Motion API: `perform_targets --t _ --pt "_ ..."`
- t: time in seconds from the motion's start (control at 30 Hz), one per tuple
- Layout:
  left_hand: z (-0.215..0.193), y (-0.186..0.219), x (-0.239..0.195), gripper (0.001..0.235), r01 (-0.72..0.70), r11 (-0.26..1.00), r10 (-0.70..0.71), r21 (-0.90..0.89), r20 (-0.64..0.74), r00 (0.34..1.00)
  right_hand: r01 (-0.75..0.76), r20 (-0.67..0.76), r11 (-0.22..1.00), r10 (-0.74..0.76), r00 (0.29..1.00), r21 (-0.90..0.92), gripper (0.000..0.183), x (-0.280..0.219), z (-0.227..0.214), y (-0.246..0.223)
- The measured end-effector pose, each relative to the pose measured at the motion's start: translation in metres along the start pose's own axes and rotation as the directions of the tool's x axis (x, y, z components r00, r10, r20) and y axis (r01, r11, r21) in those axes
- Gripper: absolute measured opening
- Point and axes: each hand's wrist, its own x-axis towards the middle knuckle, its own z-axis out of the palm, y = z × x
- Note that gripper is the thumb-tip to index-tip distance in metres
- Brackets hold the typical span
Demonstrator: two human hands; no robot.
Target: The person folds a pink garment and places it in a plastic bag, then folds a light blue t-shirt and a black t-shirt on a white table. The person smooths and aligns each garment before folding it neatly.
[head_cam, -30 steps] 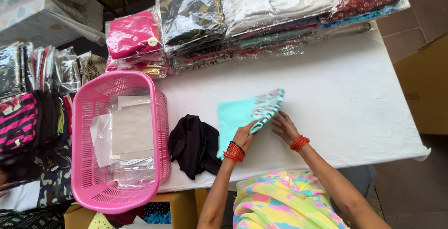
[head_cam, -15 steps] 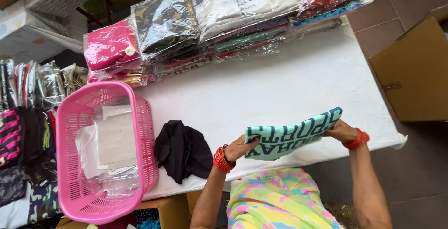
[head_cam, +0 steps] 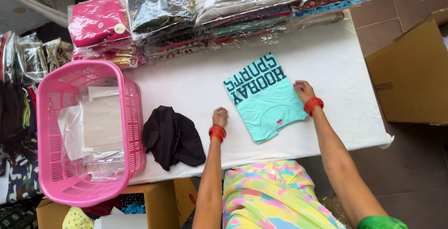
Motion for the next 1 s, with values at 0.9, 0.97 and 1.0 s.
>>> perform_targets --t 0.9,0.97,1.0 --pt "0.091 -0.047 -0.133 0.031 0.042 0.891 -0.054 0.453 0.014 0.998 -0.588 0.081 0.808 0.588 0.804 -0.03 0.052 -0.109 -0.028 -0.079" --pt "0.092 -0.054 -0.13 0.033 0.094 0.929 -0.113 0.357 0.031 0.993 -0.587 0.079 0.808 0.59 0.804 -0.058 0.052 -0.113 -0.028 -0.087" --pt "0.092 -0.058 -0.128 0.037 0.174 0.969 -0.191 0.175 0.083 0.978 -0.559 0.051 0.818 0.569 0.821 -0.133 0.053 -0.114 -0.027 -0.095"
